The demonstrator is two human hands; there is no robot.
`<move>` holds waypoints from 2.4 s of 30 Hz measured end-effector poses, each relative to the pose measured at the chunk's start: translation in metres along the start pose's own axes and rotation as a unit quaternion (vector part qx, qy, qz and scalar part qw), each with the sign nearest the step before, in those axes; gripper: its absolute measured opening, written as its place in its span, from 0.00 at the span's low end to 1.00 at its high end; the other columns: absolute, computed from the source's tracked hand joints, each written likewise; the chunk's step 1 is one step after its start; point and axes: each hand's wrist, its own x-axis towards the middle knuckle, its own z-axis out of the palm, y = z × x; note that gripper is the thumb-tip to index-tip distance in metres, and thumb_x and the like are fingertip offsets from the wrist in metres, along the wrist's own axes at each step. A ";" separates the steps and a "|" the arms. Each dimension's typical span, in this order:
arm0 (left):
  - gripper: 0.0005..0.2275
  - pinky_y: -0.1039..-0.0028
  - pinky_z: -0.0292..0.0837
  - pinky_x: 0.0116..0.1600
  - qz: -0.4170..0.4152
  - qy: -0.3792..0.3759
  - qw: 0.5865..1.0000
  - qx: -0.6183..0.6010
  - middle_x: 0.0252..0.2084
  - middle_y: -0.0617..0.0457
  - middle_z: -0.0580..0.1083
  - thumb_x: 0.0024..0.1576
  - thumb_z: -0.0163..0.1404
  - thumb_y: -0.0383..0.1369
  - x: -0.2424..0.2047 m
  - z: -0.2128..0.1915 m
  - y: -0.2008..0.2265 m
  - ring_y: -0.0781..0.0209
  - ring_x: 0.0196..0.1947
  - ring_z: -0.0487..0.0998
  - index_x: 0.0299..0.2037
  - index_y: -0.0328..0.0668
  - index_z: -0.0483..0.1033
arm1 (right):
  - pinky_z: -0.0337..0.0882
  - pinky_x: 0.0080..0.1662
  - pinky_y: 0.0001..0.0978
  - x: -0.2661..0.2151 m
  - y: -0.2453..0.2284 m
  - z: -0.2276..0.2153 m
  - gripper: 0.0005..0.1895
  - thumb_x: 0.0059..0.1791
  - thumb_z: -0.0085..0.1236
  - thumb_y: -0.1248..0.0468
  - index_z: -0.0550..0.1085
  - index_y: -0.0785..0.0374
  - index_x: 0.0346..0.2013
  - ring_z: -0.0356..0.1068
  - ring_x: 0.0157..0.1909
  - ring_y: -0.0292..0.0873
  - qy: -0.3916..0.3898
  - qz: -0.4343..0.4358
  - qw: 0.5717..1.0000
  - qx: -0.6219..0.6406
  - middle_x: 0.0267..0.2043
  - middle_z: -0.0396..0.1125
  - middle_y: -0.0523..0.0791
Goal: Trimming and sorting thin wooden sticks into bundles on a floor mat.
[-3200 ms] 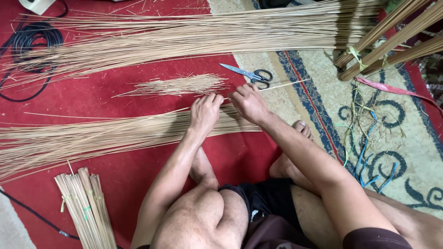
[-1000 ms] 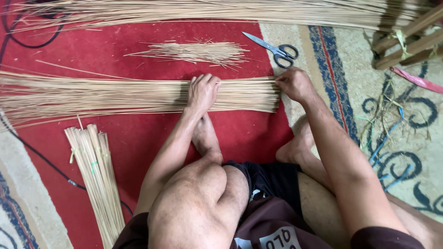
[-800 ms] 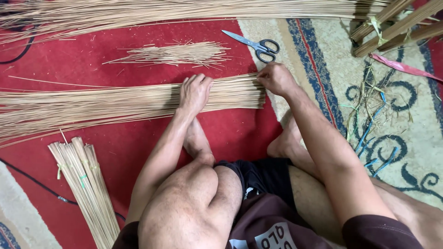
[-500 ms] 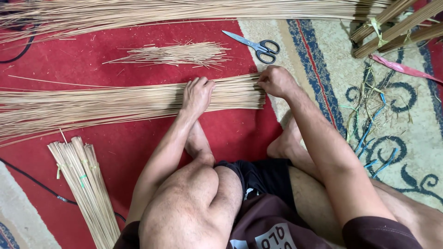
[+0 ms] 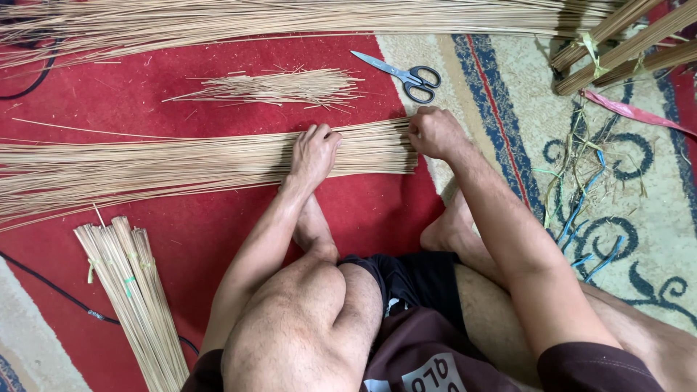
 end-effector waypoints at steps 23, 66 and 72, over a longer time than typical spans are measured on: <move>0.05 0.51 0.74 0.40 -0.062 -0.025 0.991 -0.115 0.32 0.47 0.71 0.62 0.47 0.33 0.063 -0.077 0.018 0.39 0.33 0.78 0.38 0.47 0.76 | 0.87 0.40 0.36 0.016 -0.037 -0.055 0.17 0.47 0.66 0.74 0.77 0.68 0.50 0.81 0.39 0.44 0.244 0.173 0.650 0.699 0.38 0.77 0.49; 0.08 0.50 0.79 0.42 -0.033 -0.139 0.990 -0.006 0.33 0.49 0.78 0.59 0.45 0.32 0.143 -0.104 0.012 0.41 0.37 0.83 0.37 0.48 0.80 | 0.75 0.49 0.53 0.060 -0.039 -0.167 0.14 0.55 0.44 0.59 0.77 0.63 0.38 0.77 0.45 0.60 -0.141 -0.093 0.984 0.048 0.34 0.79 0.48; 0.08 0.54 0.80 0.43 -0.069 -0.140 0.987 -0.042 0.33 0.54 0.78 0.57 0.44 0.32 0.139 -0.046 0.042 0.46 0.37 0.84 0.33 0.53 0.78 | 0.72 0.49 0.65 0.067 -0.062 -0.109 0.16 0.55 0.42 0.56 0.74 0.64 0.43 0.74 0.48 0.69 -0.130 -0.074 0.986 0.068 0.40 0.75 0.59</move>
